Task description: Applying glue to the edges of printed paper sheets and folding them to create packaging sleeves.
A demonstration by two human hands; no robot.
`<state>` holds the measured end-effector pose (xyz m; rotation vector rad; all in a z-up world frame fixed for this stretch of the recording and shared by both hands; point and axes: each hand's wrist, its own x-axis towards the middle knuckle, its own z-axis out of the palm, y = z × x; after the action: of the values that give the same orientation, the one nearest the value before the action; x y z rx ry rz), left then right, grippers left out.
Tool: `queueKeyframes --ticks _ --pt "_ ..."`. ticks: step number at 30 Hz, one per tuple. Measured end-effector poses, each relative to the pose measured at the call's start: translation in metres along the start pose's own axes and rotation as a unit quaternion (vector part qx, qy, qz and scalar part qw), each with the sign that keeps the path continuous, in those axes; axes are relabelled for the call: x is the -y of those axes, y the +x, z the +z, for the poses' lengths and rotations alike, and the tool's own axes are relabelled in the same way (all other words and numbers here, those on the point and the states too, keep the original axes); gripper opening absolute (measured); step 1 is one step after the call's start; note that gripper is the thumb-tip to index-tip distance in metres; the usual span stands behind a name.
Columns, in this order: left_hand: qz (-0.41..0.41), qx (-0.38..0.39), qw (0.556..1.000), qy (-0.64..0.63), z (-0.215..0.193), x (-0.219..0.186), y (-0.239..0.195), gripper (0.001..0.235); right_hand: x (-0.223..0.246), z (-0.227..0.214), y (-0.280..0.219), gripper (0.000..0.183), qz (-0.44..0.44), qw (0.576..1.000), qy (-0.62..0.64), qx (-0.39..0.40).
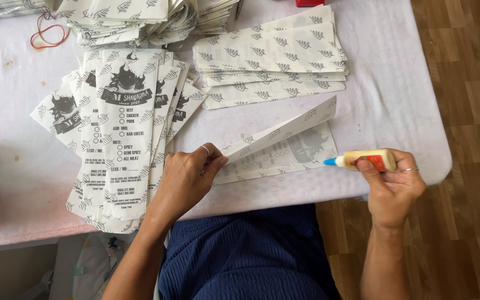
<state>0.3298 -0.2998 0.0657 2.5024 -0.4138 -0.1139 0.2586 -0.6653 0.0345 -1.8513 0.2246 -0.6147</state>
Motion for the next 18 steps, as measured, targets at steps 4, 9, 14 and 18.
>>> queueKeyframes --ticks 4,9,14,18 --pt "-0.003 0.012 1.000 -0.012 -0.003 0.001 0.004 0.019 -0.005 -0.015 0.006 0.027 0.018 1.000 0.006 -0.022" --pt "-0.002 0.006 1.000 -0.021 -0.004 0.001 0.005 0.020 -0.008 -0.016 0.003 0.028 0.007 1.000 -0.015 -0.027" --pt "-0.017 0.010 0.999 -0.045 -0.007 0.002 0.007 0.022 0.002 0.012 -0.006 0.027 -0.014 1.000 0.025 0.010" --pt "-0.010 -0.001 0.995 -0.095 -0.017 -0.003 0.008 0.018 0.014 0.051 -0.023 0.026 -0.025 0.994 0.071 0.075"
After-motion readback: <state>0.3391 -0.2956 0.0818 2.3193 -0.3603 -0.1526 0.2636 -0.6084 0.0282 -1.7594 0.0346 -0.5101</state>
